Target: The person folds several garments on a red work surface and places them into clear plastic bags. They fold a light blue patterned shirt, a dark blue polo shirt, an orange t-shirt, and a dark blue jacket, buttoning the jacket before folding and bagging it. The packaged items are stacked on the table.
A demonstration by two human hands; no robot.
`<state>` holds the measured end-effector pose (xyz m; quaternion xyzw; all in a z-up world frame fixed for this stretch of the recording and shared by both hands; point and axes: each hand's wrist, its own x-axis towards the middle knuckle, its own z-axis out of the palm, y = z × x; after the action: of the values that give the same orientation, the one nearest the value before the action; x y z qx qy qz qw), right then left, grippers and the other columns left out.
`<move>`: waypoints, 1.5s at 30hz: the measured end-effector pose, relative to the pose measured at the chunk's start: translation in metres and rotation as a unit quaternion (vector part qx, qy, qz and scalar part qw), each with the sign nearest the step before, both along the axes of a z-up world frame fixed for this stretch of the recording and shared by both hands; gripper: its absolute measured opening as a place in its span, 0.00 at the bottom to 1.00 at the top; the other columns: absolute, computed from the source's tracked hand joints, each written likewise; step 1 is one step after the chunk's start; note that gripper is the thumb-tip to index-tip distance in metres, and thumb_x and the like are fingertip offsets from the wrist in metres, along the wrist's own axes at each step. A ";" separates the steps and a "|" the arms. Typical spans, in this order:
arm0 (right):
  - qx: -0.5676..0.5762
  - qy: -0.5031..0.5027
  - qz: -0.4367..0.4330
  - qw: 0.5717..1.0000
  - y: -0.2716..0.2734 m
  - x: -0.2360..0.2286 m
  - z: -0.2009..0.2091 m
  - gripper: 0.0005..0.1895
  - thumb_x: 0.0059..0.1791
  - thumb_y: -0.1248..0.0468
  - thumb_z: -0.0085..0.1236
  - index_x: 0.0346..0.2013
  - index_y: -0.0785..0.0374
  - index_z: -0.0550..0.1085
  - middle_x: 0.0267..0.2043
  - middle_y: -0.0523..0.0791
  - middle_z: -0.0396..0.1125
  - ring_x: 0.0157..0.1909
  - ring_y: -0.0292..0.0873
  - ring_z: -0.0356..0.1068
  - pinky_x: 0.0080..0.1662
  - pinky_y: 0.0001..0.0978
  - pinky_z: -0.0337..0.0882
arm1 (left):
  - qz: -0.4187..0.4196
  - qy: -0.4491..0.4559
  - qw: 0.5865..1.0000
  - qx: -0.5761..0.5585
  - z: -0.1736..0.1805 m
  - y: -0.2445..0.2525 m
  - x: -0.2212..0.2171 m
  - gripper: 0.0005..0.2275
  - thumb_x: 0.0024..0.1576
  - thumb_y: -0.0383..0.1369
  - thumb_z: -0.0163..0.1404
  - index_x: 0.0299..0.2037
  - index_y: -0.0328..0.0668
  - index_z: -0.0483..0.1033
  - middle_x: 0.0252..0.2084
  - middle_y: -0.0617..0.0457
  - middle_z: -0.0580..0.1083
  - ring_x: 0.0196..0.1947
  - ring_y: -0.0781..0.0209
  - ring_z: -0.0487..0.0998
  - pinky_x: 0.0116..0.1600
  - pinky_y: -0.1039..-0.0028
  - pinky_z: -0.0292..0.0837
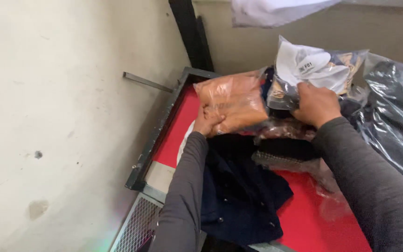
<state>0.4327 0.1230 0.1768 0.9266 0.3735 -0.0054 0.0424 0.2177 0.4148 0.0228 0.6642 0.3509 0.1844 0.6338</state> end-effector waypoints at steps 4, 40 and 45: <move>0.039 -0.178 0.127 0.975 -0.016 -0.015 -0.053 0.15 0.42 0.53 0.54 0.40 0.53 0.71 0.34 0.44 0.71 0.34 0.53 0.76 0.36 0.47 0.72 | -0.056 0.024 0.995 0.076 -0.038 0.034 0.015 0.41 0.40 0.39 0.70 0.66 0.55 0.63 0.60 0.42 0.73 0.62 0.44 0.73 0.69 0.55 0.65; 0.310 0.076 0.055 0.946 -0.073 -0.240 -0.097 0.27 0.46 0.48 0.62 0.52 0.58 0.67 0.50 0.52 0.64 0.49 0.60 0.66 0.49 0.53 0.63 | 0.032 0.208 0.917 0.338 -0.083 -0.092 -0.168 0.26 0.52 0.42 0.57 0.59 0.40 0.70 0.55 0.38 0.74 0.54 0.34 0.73 0.59 0.50 0.65; 0.215 0.230 0.037 0.949 -0.132 -0.259 -0.262 0.35 0.39 0.59 0.62 0.61 0.62 0.67 0.55 0.56 0.69 0.55 0.60 0.70 0.57 0.48 0.69 | -0.044 0.070 0.916 0.393 -0.062 -0.162 -0.190 0.17 0.53 0.32 0.56 0.52 0.34 0.74 0.50 0.39 0.76 0.50 0.37 0.74 0.59 0.55 0.65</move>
<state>0.1737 -0.0087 -0.0851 0.8731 0.3994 -0.1362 -0.2441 0.0276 0.2531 -0.0396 0.8860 0.2638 0.2323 0.3025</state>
